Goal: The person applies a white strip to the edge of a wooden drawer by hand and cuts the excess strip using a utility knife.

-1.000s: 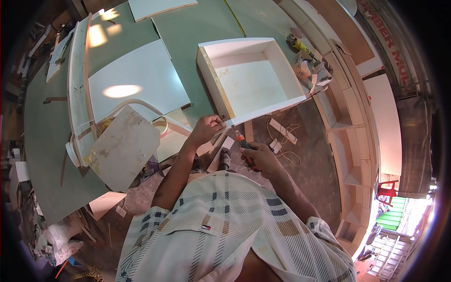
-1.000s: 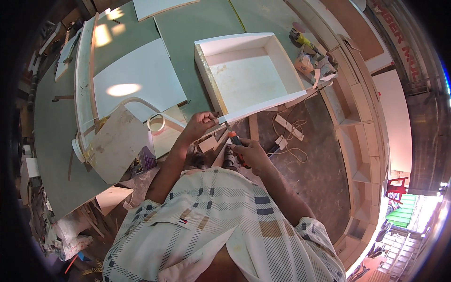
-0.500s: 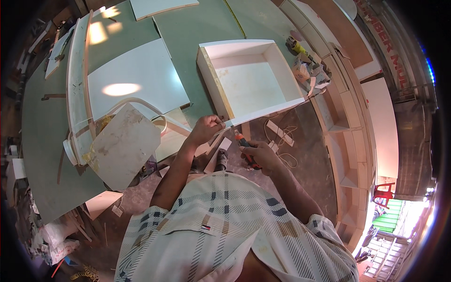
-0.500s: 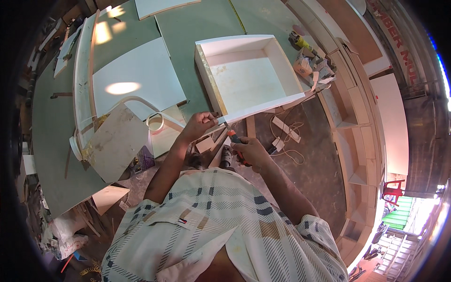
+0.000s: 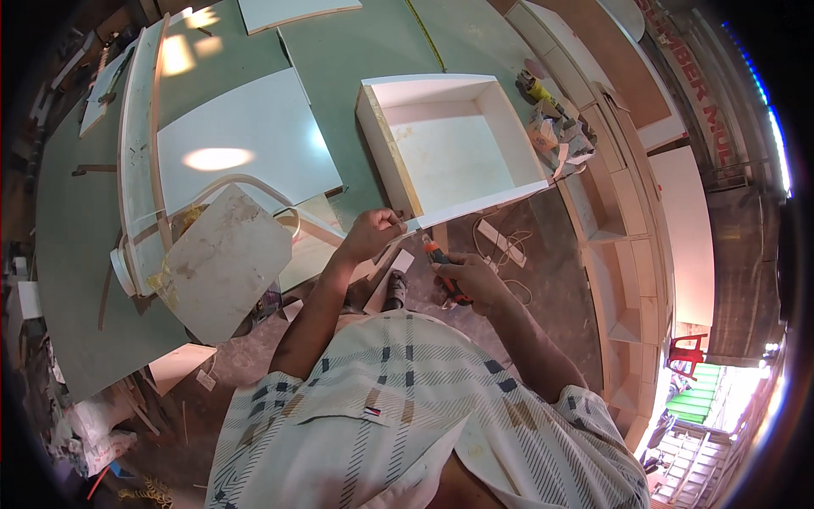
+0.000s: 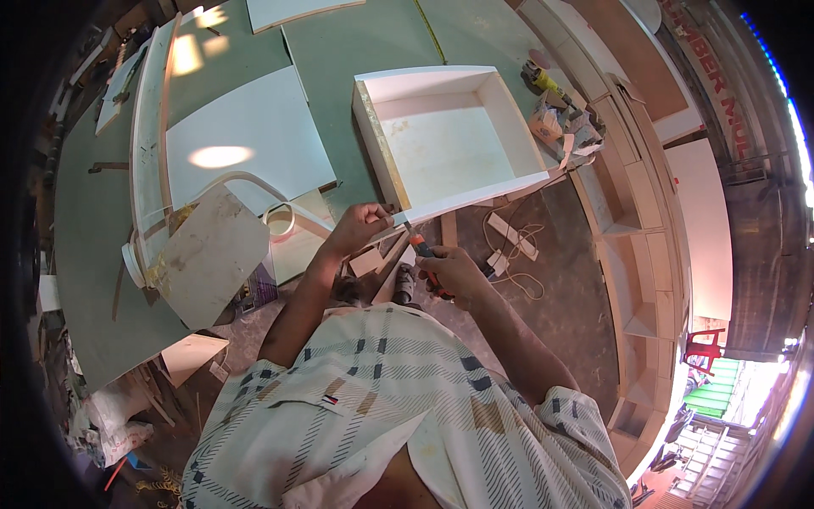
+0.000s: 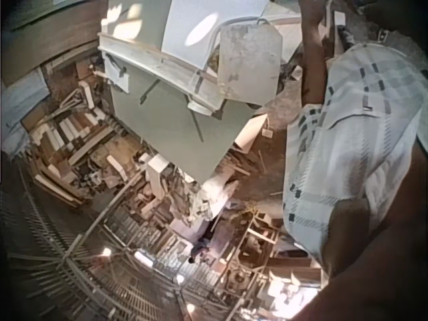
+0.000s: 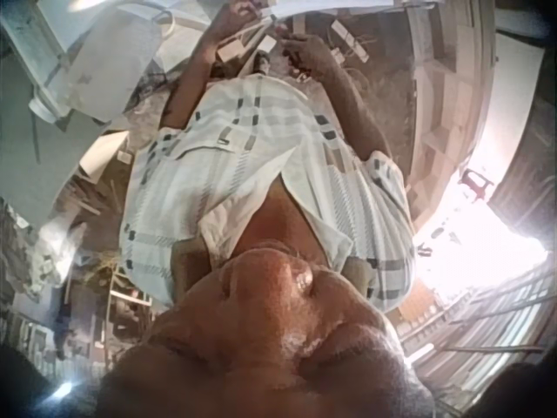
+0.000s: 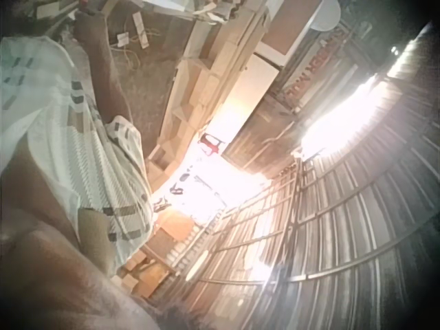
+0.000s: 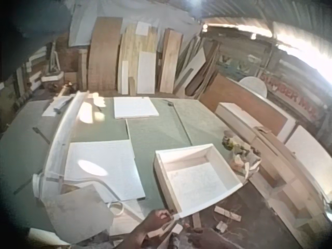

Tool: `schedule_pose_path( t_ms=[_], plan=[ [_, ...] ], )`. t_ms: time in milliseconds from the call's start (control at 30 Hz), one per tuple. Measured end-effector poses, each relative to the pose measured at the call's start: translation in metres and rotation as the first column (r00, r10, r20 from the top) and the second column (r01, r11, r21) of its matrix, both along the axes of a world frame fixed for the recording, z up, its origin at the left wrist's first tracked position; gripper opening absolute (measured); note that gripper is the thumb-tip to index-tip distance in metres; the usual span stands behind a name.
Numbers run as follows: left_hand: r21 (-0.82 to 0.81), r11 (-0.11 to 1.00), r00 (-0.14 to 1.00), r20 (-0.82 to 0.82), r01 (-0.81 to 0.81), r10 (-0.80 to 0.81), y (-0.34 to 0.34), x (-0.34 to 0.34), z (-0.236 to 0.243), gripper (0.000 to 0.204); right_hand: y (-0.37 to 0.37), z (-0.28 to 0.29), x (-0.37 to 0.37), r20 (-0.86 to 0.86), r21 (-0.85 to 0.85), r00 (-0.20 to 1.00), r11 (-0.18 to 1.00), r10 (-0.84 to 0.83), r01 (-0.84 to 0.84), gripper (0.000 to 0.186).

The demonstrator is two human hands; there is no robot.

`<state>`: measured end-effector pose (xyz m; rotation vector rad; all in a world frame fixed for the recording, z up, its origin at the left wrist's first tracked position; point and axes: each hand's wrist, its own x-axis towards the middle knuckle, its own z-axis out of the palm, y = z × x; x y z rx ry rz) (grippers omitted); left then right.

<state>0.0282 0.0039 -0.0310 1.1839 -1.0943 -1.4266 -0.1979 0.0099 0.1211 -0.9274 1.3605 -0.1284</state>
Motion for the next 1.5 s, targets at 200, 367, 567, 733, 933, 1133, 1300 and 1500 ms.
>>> schedule_pose_path(
  t_ms=[200, 367, 567, 733, 933, 1133, 1300, 1500],
  plan=[
    [0.004, 1.000, 1.000, 0.012, 0.004, -0.004, 0.001, 0.001, 0.004, 0.028, -0.005, 0.002, 0.003, -0.008, 0.013, 1.000, 1.000, 0.015, -0.015, 0.030],
    [0.007, 1.000, 0.998, 0.056, 0.013, -0.013, 0.002, 0.001, 0.010, 0.025, -0.008, 0.000, 0.003, 0.005, 0.024, 1.000, 1.000, 0.019, -0.020, 0.030],
    [0.009, 1.000, 0.998, 0.069, 0.012, -0.013, 0.001, 0.002, 0.010, 0.030, -0.009, 0.008, 0.009, -0.028, 0.026, 0.999, 0.999, 0.032, -0.031, 0.027],
    [0.010, 1.000, 0.998, 0.055, 0.013, -0.014, 0.001, 0.002, 0.010, 0.030, -0.011, 0.008, 0.013, -0.035, 0.006, 0.998, 0.999, 0.043, -0.042, 0.025],
    [-0.012, 1.000, 1.000, 0.007, -0.009, 0.009, 0.000, 0.000, 0.006, 0.028, -0.006, 0.007, 0.004, 0.004, 0.027, 0.999, 0.999, 0.032, -0.032, 0.027],
    [0.009, 1.000, 0.999, 0.030, 0.017, -0.017, 0.000, 0.001, 0.003, 0.021, -0.001, 0.024, 0.006, -0.059, 0.013, 0.997, 0.999, 0.047, -0.046, 0.026],
    [0.025, 0.999, 0.998, 0.066, 0.020, -0.022, 0.000, 0.002, 0.009, 0.023, -0.008, 0.017, 0.007, -0.041, 0.024, 0.998, 0.999, 0.042, -0.041, 0.026],
    [-0.001, 1.000, 0.998, 0.063, -0.012, 0.012, -0.003, 0.005, 0.013, 0.023, -0.016, 0.019, 0.017, -0.070, 0.020, 0.997, 0.999, 0.039, -0.038, 0.026]
  ],
)
